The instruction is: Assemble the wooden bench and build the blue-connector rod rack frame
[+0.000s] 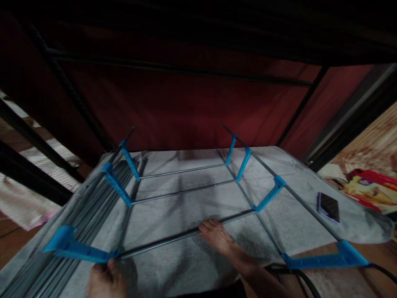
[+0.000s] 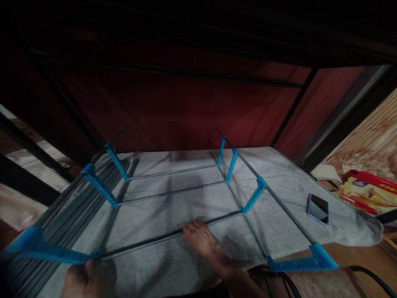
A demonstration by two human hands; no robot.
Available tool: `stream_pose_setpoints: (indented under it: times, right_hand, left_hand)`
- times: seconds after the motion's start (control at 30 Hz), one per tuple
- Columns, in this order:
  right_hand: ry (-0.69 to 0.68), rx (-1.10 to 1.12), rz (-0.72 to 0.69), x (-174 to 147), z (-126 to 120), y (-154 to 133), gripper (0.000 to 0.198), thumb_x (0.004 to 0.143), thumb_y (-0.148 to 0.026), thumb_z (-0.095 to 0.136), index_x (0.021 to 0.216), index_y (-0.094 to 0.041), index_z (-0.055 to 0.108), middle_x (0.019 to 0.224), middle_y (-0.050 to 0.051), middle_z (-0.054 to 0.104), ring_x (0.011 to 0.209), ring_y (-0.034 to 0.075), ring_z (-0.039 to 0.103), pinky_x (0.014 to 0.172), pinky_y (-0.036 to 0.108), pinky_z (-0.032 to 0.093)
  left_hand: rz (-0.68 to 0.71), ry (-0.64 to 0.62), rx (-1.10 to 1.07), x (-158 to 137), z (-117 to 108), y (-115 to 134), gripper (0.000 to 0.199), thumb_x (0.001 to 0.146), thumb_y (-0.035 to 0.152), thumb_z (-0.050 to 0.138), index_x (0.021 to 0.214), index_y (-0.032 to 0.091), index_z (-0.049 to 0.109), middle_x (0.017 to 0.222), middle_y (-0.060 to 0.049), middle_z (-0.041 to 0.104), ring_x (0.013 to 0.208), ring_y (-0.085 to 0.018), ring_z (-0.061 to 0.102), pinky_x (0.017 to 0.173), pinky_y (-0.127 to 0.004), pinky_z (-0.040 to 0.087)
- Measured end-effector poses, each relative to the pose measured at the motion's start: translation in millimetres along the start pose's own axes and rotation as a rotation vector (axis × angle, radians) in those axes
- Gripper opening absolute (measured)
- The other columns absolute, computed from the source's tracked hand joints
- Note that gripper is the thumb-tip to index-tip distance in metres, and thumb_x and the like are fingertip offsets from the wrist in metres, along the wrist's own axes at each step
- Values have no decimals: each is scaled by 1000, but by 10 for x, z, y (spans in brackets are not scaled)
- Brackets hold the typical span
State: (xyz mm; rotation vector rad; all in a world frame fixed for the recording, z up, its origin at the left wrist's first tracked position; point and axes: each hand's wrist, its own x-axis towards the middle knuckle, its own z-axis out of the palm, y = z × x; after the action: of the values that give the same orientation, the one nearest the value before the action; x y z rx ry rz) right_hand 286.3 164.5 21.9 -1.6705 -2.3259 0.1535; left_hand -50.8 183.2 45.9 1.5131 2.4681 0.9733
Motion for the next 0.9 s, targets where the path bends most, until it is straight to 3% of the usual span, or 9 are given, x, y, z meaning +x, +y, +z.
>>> stream_pose_setpoints:
  times: [0.13, 0.4, 0.57, 0.67, 0.77, 0.9]
  right_hand:
    - [80, 11, 42, 30, -34, 103, 5, 91, -23, 63, 94, -24, 67, 97, 2, 70, 94, 21, 63, 91, 37, 49]
    - [148, 6, 64, 183, -28, 360, 9, 88, -18, 64, 90, -25, 69, 92, 4, 70, 86, 22, 64, 83, 37, 52]
    - [196, 26, 87, 241, -4, 372, 13, 90, -17, 59, 95, -25, 69, 95, 6, 71, 91, 24, 65, 88, 40, 51]
    - [226, 65, 89, 210, -12, 313, 21, 91, -15, 56, 107, -23, 68, 103, 7, 70, 98, 25, 65, 93, 43, 50]
    - [328, 106, 119, 73, -59, 230, 35, 93, -12, 49, 123, -24, 62, 121, 10, 65, 112, 26, 61, 98, 47, 49]
    - [430, 164, 153, -281, -274, 148, 43, 95, -13, 43, 132, -29, 57, 133, 8, 59, 120, 25, 57, 100, 46, 50]
  left_hand:
    - [43, 12, -78, 30, 51, 180, 24, 89, 47, 38, 76, 26, 39, 64, 1, 44, 59, -21, 45, 55, -30, 32]
    - [143, 31, -102, 165, 281, 507, 27, 95, 44, 33, 80, 23, 43, 73, -2, 49, 71, -21, 51, 62, -32, 37]
    - [169, 36, -50, 240, 401, 521, 29, 97, 40, 31, 89, 19, 50, 80, -6, 53, 83, -24, 57, 74, -36, 46]
    - [168, 38, -70, 240, 473, 503, 36, 96, 37, 33, 106, 11, 55, 93, -14, 58, 97, -29, 58, 87, -44, 49]
    - [144, 89, -143, 92, 502, 576, 52, 93, 38, 40, 131, 3, 46, 122, -25, 54, 122, -37, 51, 101, -54, 44]
    - [241, 77, -295, -364, 256, 723, 63, 89, 35, 45, 146, 11, 36, 144, -24, 41, 136, -37, 42, 108, -57, 41]
